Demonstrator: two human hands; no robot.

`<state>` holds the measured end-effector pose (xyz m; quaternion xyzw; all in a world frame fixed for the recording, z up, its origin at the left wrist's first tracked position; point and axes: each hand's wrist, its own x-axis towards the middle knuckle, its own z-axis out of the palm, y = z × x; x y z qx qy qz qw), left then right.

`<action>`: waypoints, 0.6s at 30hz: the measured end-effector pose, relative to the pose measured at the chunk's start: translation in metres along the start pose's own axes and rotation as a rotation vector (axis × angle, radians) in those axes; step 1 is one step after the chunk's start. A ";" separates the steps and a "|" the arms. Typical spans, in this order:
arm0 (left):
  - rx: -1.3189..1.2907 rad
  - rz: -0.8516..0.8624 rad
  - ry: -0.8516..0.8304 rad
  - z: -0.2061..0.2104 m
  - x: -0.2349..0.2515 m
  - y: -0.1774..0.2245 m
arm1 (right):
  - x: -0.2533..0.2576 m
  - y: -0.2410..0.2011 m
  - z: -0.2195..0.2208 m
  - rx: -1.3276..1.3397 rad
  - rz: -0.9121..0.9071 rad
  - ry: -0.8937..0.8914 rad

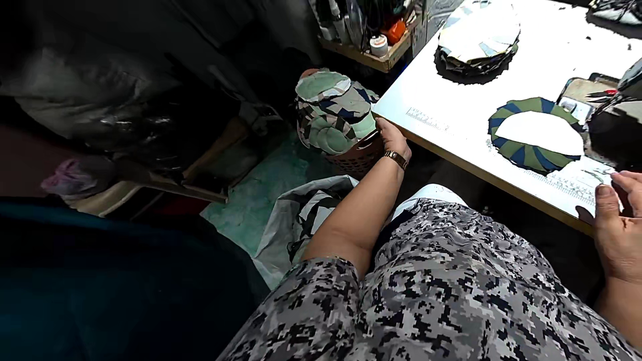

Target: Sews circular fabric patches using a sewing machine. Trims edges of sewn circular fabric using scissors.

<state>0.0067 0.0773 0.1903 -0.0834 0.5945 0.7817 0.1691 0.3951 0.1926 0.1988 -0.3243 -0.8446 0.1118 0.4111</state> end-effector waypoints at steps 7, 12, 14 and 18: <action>-0.072 0.239 0.154 0.019 0.042 -0.024 | 0.003 -0.011 -0.003 -0.037 -0.005 -0.019; -0.090 0.241 0.163 0.019 0.038 -0.023 | 0.002 -0.013 -0.004 -0.032 0.008 -0.034; -0.099 0.239 0.156 0.020 0.034 -0.020 | 0.003 -0.014 -0.004 -0.029 0.017 -0.037; -0.090 0.306 0.085 0.016 0.026 -0.019 | 0.004 -0.020 -0.005 -0.030 0.003 -0.010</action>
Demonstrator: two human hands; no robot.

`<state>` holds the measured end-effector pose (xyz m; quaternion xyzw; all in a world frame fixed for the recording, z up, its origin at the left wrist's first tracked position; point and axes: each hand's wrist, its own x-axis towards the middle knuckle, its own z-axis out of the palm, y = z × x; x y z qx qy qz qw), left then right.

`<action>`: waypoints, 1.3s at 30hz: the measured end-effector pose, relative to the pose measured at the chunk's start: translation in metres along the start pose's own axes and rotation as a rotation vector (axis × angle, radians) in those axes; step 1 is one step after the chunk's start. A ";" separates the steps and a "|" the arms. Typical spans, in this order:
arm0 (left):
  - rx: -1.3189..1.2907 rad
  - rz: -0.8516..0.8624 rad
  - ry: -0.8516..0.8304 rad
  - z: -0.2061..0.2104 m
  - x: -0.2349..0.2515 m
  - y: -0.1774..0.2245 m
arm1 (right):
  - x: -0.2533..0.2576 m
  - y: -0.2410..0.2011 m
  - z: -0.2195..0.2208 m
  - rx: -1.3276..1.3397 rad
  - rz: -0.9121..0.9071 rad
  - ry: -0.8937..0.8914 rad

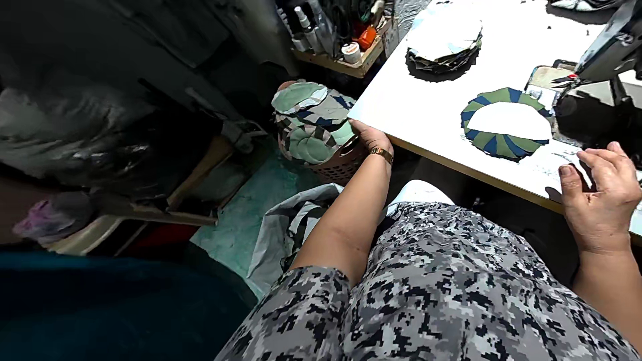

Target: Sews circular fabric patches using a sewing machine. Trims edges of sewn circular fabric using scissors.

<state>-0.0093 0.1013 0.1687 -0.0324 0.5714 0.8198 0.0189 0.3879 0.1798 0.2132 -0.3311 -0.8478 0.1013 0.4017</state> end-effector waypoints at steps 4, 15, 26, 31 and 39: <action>-0.002 -0.091 -0.084 -0.009 -0.007 0.005 | -0.002 0.002 -0.001 0.000 0.008 0.029; 0.339 0.395 -0.504 -0.067 -0.048 0.030 | -0.006 0.005 0.000 0.069 0.057 0.101; 0.414 1.171 -1.554 0.035 -0.091 0.087 | 0.029 -0.004 -0.015 0.114 0.042 -0.069; 0.413 1.253 -1.862 0.099 -0.101 0.070 | 0.065 -0.007 -0.005 0.065 -0.105 -0.197; 0.472 1.196 -2.123 0.140 -0.104 0.035 | 0.080 0.010 0.011 -0.018 -0.227 -0.370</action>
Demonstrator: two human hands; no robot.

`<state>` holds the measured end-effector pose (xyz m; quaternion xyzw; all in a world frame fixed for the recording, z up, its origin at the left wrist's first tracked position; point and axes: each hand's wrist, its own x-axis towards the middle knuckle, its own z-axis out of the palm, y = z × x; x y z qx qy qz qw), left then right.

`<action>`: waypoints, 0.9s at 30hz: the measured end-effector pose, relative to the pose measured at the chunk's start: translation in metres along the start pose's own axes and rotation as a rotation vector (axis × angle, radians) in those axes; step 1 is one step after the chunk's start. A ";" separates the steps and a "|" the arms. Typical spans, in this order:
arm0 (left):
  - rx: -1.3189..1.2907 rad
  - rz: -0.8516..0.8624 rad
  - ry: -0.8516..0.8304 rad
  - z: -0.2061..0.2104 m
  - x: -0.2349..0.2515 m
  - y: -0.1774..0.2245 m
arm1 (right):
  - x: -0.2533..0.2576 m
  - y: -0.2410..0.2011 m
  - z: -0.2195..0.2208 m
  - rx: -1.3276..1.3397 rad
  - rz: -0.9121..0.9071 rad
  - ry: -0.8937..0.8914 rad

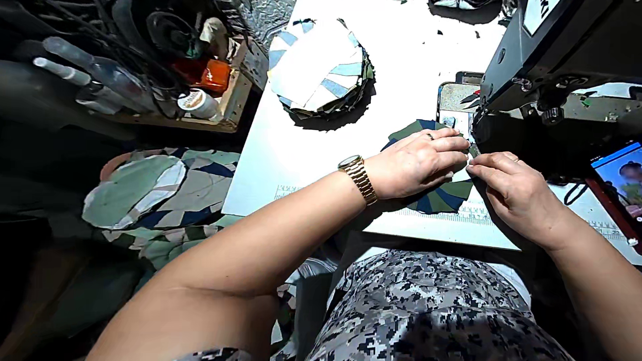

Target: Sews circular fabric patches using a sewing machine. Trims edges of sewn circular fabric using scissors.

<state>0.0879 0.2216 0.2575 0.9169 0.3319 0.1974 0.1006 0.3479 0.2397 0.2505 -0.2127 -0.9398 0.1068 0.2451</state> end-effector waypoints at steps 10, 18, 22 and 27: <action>0.003 -0.032 -0.011 0.012 0.007 -0.014 | 0.007 0.013 -0.003 -0.103 -0.010 -0.038; 0.031 -0.093 0.010 0.011 0.022 -0.027 | 0.017 0.034 -0.006 -0.126 0.024 -0.032; 0.041 -0.102 0.006 0.010 0.024 -0.028 | 0.015 0.038 -0.002 -0.151 0.009 -0.009; 0.044 -0.116 0.002 0.009 0.026 -0.030 | 0.017 0.038 0.004 -0.164 0.022 0.056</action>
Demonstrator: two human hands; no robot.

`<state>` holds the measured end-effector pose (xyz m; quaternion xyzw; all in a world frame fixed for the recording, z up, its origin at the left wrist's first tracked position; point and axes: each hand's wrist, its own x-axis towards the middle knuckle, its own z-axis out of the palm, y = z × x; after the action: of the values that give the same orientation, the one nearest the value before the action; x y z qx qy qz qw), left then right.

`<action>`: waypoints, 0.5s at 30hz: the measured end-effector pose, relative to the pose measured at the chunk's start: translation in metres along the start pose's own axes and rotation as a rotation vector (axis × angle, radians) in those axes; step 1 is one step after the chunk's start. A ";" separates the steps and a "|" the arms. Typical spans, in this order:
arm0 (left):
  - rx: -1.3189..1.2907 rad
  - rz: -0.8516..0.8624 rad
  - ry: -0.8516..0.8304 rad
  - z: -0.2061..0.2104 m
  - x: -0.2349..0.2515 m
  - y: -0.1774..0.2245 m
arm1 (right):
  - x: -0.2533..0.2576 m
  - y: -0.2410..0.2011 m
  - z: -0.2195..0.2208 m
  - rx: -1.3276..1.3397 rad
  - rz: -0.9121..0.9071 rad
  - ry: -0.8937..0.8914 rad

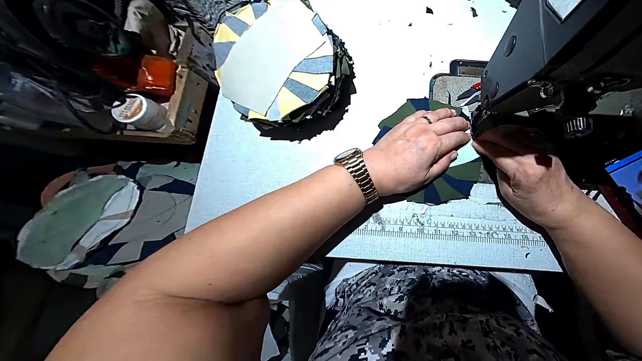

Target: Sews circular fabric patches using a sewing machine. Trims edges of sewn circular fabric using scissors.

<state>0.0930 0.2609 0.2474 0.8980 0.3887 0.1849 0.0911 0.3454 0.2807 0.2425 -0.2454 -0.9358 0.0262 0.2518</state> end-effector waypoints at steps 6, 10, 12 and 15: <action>-0.019 -0.012 0.004 0.001 -0.005 0.003 | -0.002 -0.003 -0.002 0.006 0.019 -0.008; -0.015 0.033 0.023 0.000 -0.009 0.004 | -0.002 -0.005 -0.004 0.015 0.024 -0.013; -0.014 0.065 0.057 0.000 -0.008 0.006 | -0.003 -0.005 -0.004 0.020 0.034 -0.022; -0.013 0.099 0.030 0.001 -0.006 0.005 | -0.004 -0.003 -0.005 0.015 0.027 -0.020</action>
<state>0.0930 0.2537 0.2466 0.9128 0.3437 0.2050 0.0818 0.3494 0.2756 0.2456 -0.2558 -0.9347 0.0390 0.2438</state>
